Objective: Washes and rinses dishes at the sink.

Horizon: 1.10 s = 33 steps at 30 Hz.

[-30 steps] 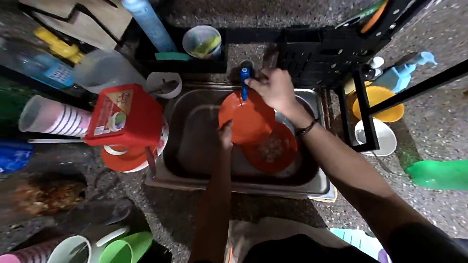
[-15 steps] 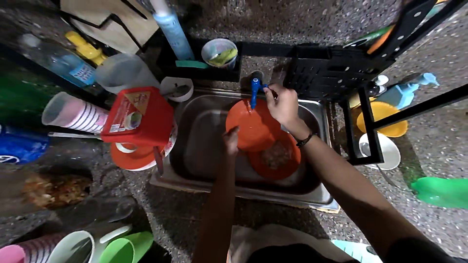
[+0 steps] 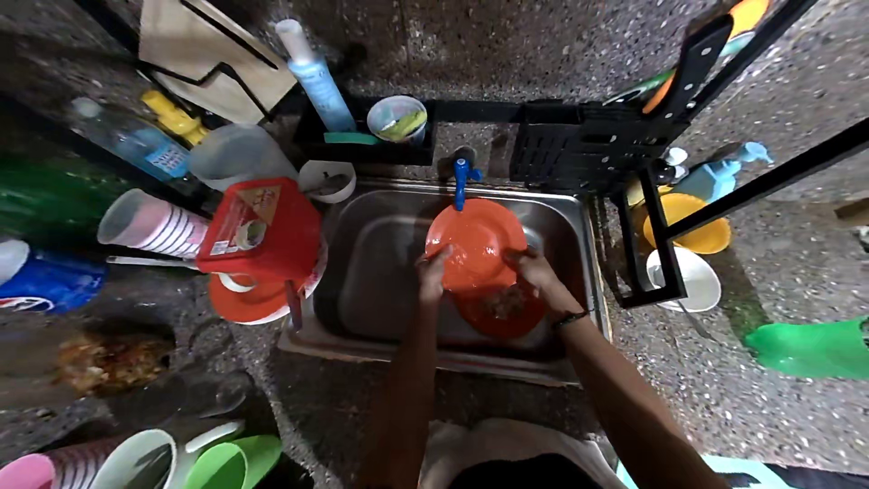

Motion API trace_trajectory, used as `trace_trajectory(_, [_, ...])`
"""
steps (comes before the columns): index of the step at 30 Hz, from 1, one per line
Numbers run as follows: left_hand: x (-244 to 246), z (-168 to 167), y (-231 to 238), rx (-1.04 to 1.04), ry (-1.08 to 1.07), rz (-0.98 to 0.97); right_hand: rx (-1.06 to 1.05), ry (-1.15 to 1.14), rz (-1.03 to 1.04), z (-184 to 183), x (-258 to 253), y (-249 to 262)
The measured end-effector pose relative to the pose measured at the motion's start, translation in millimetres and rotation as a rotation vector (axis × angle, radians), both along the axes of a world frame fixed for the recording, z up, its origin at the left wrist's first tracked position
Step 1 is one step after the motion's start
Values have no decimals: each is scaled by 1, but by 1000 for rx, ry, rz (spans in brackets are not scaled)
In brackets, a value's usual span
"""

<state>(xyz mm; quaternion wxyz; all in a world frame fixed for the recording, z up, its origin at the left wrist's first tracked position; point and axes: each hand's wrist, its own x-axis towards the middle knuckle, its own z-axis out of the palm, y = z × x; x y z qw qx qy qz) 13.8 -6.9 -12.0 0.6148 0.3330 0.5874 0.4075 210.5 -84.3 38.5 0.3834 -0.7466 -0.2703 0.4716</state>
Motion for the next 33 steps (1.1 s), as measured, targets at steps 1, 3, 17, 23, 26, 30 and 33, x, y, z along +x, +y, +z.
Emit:
trace_trajectory(1, [1,-2,-1,-13,9,-16,17,6,-37,3,-2,-5])
trace_trajectory(3, [4,-4,-7,-29,61,-75,98,-46,-82,12,-10,-19])
trace_trajectory(17, [-16,30,-47,352,550,-701,709,-878,-113,16,-52,-109])
trace_trajectory(23, [-129,89,-101,353,880,-533,610,-252,-235,35,-82,-114])
trace_trajectory(26, [-177,108,-140,310,922,-247,529,-41,-121,45,-121,-119])
trace_trajectory(30, [-205,115,-168,371,1043,72,418,213,130,43,-161,-126])
trace_trajectory(33, [-209,117,-172,397,1100,50,239,335,244,38,-180,-137])
